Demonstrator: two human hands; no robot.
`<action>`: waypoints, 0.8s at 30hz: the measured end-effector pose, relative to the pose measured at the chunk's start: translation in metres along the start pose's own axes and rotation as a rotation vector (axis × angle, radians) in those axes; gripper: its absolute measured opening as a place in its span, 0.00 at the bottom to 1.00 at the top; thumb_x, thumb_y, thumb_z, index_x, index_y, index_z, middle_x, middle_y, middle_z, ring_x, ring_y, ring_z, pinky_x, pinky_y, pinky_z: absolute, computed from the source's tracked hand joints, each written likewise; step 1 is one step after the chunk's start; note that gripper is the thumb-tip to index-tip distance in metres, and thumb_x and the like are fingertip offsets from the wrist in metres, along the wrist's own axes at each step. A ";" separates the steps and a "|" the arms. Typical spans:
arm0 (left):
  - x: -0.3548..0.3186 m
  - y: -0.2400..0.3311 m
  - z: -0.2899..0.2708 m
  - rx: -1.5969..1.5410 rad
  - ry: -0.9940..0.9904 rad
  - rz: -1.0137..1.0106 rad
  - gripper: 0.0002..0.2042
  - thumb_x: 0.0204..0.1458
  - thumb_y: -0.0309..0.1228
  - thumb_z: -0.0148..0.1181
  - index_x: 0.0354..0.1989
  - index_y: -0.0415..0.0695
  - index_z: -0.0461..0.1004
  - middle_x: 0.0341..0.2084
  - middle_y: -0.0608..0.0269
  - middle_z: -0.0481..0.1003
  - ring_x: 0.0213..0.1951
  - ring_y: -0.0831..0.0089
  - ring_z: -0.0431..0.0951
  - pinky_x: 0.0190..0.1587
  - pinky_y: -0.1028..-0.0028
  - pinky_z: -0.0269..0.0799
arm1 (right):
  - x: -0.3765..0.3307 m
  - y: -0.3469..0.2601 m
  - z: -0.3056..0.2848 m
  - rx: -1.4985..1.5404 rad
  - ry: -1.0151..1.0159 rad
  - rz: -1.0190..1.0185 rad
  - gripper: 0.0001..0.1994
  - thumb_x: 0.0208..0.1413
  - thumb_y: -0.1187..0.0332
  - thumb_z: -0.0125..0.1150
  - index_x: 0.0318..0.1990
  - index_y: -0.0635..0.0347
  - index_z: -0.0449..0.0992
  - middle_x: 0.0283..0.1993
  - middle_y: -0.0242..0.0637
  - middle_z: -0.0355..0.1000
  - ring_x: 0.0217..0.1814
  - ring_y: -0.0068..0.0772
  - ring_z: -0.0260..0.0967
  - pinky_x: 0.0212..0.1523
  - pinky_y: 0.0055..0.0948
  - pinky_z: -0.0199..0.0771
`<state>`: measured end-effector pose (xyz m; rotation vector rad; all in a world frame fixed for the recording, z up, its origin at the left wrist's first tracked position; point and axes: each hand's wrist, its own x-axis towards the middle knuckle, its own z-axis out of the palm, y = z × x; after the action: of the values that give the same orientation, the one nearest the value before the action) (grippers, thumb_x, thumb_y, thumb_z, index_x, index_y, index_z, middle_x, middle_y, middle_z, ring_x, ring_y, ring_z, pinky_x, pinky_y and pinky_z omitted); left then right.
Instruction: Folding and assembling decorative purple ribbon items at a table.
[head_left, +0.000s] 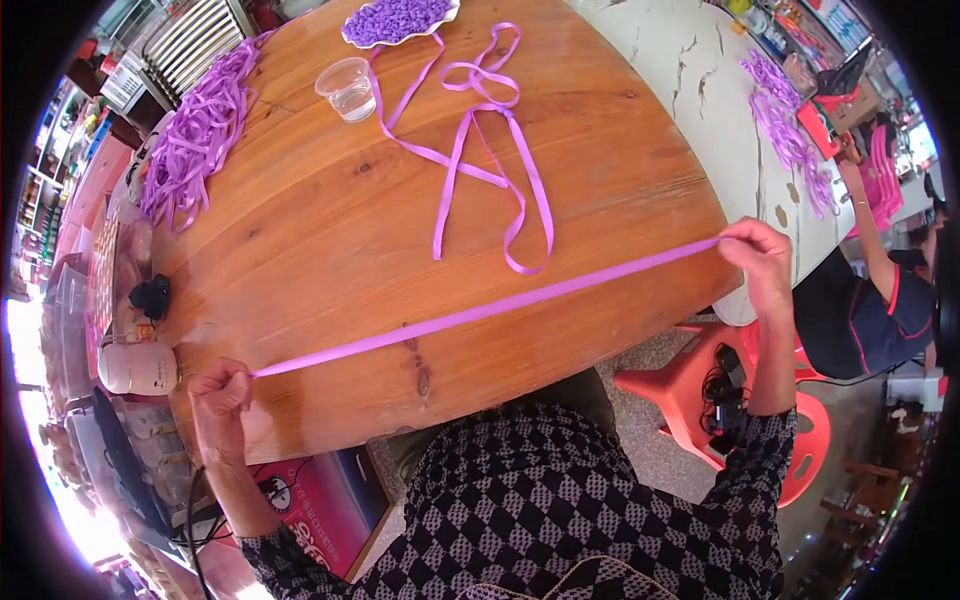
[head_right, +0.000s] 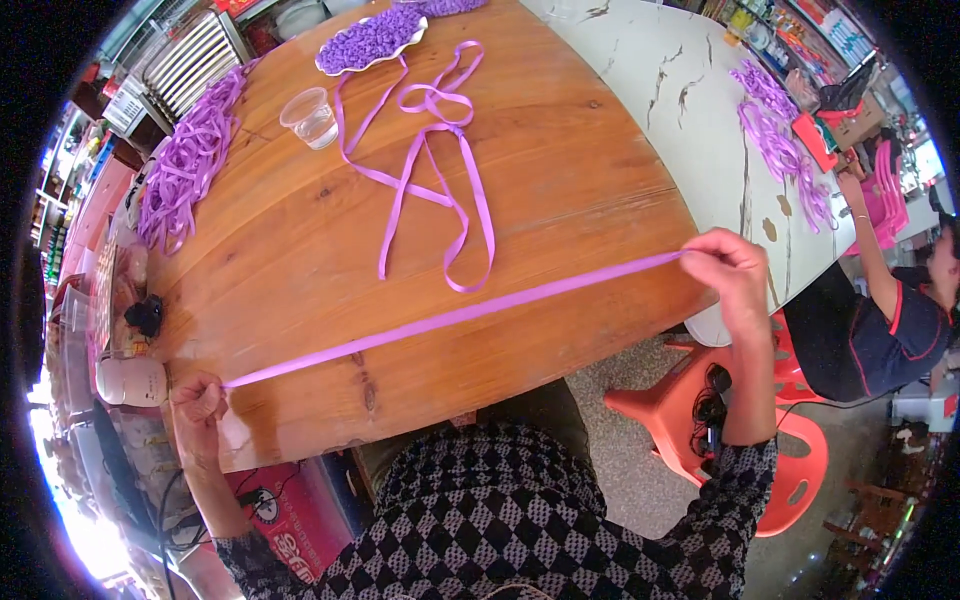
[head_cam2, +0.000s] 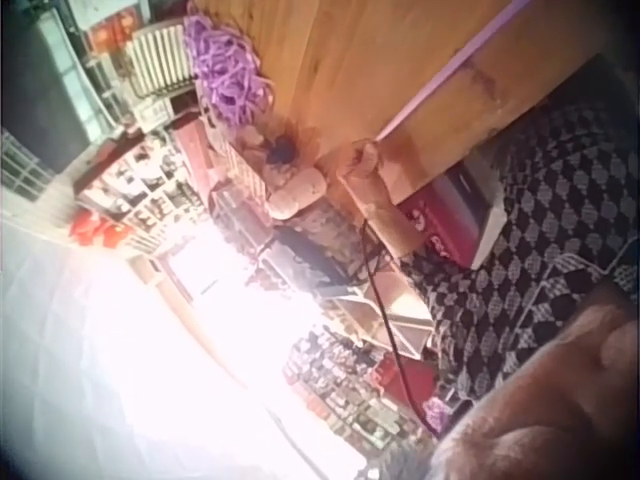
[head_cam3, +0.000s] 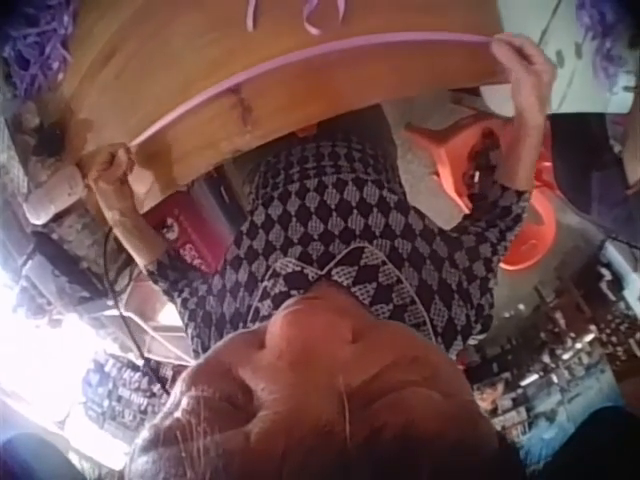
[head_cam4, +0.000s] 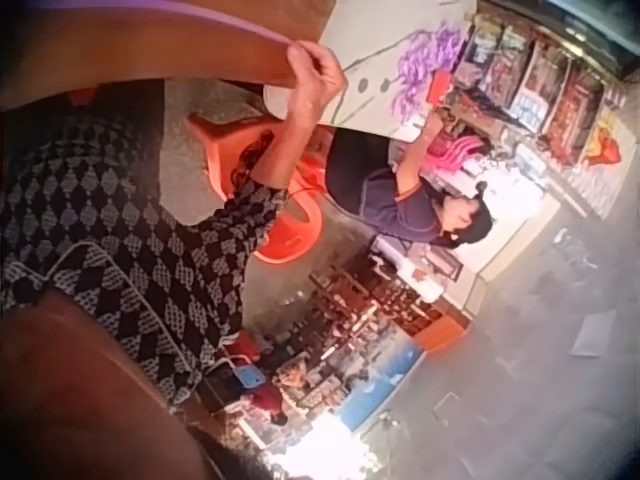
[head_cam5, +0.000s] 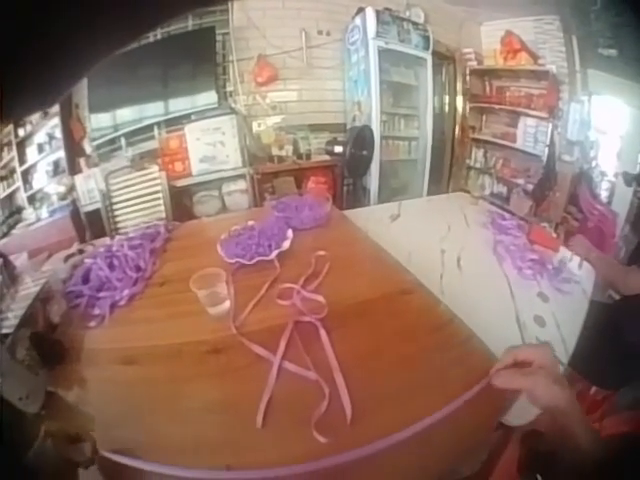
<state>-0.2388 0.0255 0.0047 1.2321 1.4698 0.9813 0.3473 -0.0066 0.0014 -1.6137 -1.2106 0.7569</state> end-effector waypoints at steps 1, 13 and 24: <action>0.003 -0.003 -0.008 -0.004 -0.007 0.002 0.13 0.43 0.36 0.65 0.23 0.39 0.71 0.14 0.71 0.65 0.14 0.85 0.58 0.17 0.84 0.48 | 0.002 0.012 -0.017 0.027 0.078 0.017 0.04 0.42 0.77 0.60 0.28 0.64 0.76 0.25 0.27 0.70 0.28 0.16 0.64 0.32 0.16 0.62; 0.017 -0.018 -0.028 -0.134 0.114 0.061 0.10 0.52 0.36 0.55 0.29 0.42 0.68 0.18 0.66 0.69 0.18 0.81 0.63 0.20 0.84 0.53 | 0.009 0.056 -0.021 0.317 0.331 0.073 0.06 0.50 0.75 0.56 0.36 0.67 0.73 0.29 0.35 0.72 0.24 0.18 0.59 0.26 0.16 0.56; 0.040 -0.015 -0.005 -1.093 0.398 -0.019 0.09 0.56 0.29 0.49 0.40 0.37 0.68 0.36 0.55 0.70 0.36 0.67 0.67 0.44 0.67 0.64 | 0.005 0.017 0.015 1.702 -0.076 0.129 0.10 0.56 0.78 0.46 0.44 0.71 0.66 0.42 0.44 0.68 0.24 0.22 0.56 0.20 0.17 0.54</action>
<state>-0.2485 0.0622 -0.0150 0.2262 0.9208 1.7435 0.3421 0.0018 -0.0194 -0.2064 -0.1535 1.3526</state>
